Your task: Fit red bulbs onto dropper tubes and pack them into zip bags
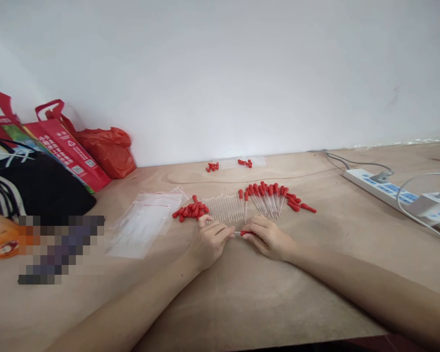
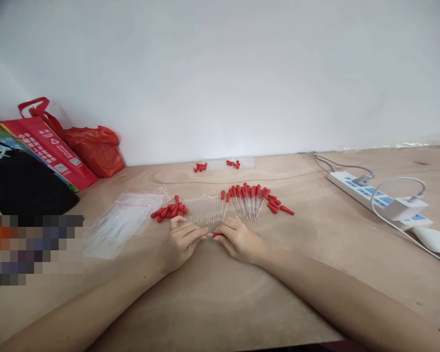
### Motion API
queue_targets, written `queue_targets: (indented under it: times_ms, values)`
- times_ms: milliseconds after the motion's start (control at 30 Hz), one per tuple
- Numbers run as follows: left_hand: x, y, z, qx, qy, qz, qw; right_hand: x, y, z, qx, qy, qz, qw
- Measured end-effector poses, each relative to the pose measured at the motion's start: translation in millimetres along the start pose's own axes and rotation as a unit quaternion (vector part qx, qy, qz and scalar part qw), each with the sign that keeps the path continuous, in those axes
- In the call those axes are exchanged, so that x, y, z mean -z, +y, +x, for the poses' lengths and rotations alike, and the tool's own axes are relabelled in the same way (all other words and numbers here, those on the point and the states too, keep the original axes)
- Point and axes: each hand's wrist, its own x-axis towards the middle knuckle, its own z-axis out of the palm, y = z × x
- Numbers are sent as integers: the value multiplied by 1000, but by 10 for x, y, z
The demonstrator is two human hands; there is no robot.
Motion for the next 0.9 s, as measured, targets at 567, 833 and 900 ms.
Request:
queue_targets:
  times_ms: [567,833,900]
  values:
    - [-31,71,-9,-21,16,4,1000,19,-35,20,36,-11,-52,998]
    - [-26,35,4,-3,21,21,1000,65,-72,48,-5,39,-134,990]
    - [-6,2,-5,10,12,36,999,93,-39,32,-16,48,-128,990]
